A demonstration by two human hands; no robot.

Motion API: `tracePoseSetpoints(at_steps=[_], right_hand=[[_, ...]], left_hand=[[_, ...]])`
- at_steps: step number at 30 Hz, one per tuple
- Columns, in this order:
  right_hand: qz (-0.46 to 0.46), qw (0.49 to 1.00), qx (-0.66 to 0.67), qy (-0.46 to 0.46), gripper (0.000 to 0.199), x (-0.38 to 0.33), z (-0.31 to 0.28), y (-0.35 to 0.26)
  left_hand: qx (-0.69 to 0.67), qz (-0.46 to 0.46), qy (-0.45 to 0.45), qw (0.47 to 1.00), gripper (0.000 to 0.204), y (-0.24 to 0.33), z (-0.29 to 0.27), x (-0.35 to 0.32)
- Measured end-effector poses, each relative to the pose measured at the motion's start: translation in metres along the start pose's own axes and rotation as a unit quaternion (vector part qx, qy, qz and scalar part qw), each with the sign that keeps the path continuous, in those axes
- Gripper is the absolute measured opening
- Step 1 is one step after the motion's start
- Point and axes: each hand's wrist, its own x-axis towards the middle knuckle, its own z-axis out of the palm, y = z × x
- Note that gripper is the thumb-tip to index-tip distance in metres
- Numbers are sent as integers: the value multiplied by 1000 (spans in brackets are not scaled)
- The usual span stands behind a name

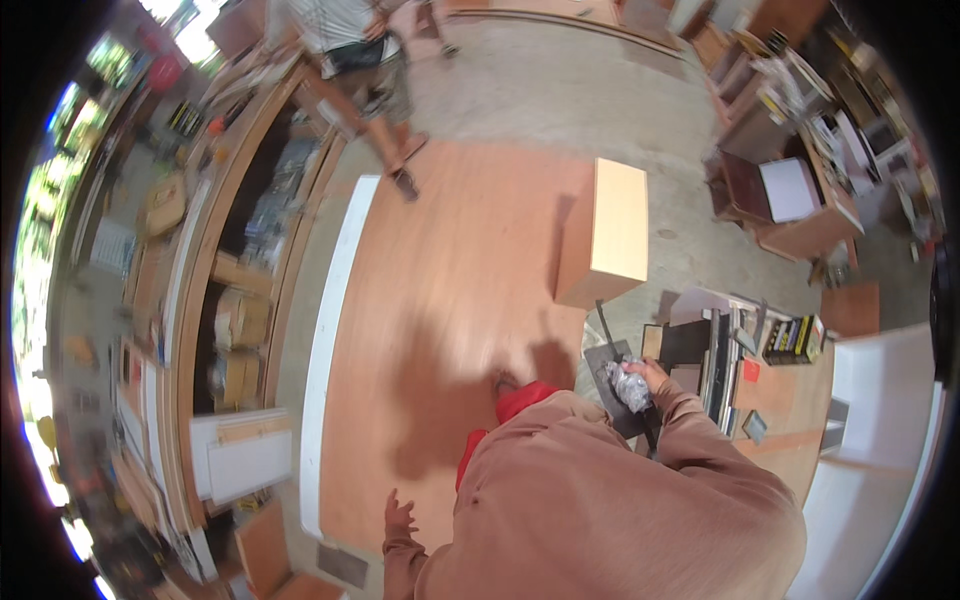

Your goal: The person assembles a white drawer unit by placing a handle on the drawer front, peeling protective film from a wooden panel, and fitting the panel into the drawer frame. The person also moves around the workshop to retrieve parts and tools.

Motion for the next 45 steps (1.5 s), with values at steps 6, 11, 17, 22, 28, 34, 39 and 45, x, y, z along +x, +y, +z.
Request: tracePoseSetpoints(at_steps=[6, 11, 17, 22, 28, 34, 39, 45], right_hand=[[-99, 986, 128, 40, 76, 20, -31, -137], [-178, 980, 75, 41, 67, 51, -15, -253], [-204, 973, 104, -9, 65, 139, -13, -408], [-210, 969, 111, 64, 67, 226, -27, -526], [-235, 957, -56, 163, 82, 305, -45, -673], [-307, 940, -86, 124, 84, 425, -64, -836], [-406, 904, -135, -8, 86, 549, -36, -1049], [-468, 863, -175, -75, 94, 657, 9, -1264]], left_hand=[[3, 92, -126, 988, 58, 222, 99, 78], [109, 144, -152, 972, 41, 348, 185, 97], [358, 271, -145, 882, 32, 466, 265, 175], [435, 309, -188, 825, 33, 627, 365, 203], [391, 365, -264, 803, 36, 833, 486, 226], [-77, 84, -427, 897, 51, 1092, 587, 134], [-112, 235, -521, 813, 75, 1310, 692, 26], [-390, 265, -605, 642, 77, 1472, 801, -99]])
